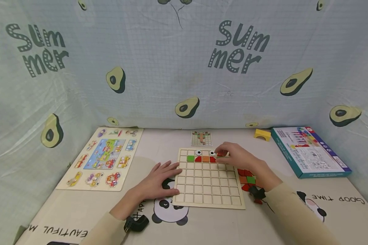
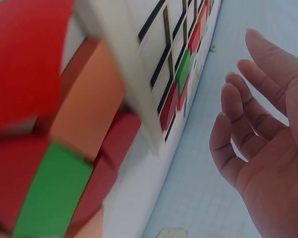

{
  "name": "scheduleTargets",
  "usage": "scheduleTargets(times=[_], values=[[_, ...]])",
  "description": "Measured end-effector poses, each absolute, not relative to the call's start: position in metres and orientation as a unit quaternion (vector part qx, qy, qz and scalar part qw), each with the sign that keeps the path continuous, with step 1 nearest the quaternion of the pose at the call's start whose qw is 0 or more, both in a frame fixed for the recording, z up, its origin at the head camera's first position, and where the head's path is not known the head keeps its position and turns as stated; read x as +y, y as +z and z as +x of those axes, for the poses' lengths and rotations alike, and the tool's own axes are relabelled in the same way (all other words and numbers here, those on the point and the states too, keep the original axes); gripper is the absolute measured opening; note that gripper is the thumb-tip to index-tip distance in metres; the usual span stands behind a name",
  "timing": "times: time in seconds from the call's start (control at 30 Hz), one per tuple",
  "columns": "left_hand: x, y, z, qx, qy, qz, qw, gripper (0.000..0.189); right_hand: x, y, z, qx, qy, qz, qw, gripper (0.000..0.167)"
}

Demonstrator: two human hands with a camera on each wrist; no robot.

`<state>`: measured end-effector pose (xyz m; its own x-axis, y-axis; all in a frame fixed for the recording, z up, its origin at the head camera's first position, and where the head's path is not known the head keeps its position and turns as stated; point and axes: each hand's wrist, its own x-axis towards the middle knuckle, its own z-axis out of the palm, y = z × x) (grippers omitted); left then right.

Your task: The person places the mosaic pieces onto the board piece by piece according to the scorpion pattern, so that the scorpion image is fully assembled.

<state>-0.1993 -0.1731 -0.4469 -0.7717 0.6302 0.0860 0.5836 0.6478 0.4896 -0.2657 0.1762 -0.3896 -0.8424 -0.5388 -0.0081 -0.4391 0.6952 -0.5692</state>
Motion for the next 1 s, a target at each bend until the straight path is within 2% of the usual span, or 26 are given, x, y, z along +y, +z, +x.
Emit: scheduleTargets(times=[0.33, 1.0], values=[[-0.174, -0.449, -0.199, 0.905, 0.255, 0.338, 0.04, 0.073, 0.201, -0.386, -0.26, 0.928, -0.266, -0.249, 0.075, 0.029], [-0.172, -0.447, -0.199, 0.91, 0.248, 0.327, 0.053, 0.074, 0.247, -0.397, -0.251, 0.935, -0.27, -0.213, 0.089, 0.028]])
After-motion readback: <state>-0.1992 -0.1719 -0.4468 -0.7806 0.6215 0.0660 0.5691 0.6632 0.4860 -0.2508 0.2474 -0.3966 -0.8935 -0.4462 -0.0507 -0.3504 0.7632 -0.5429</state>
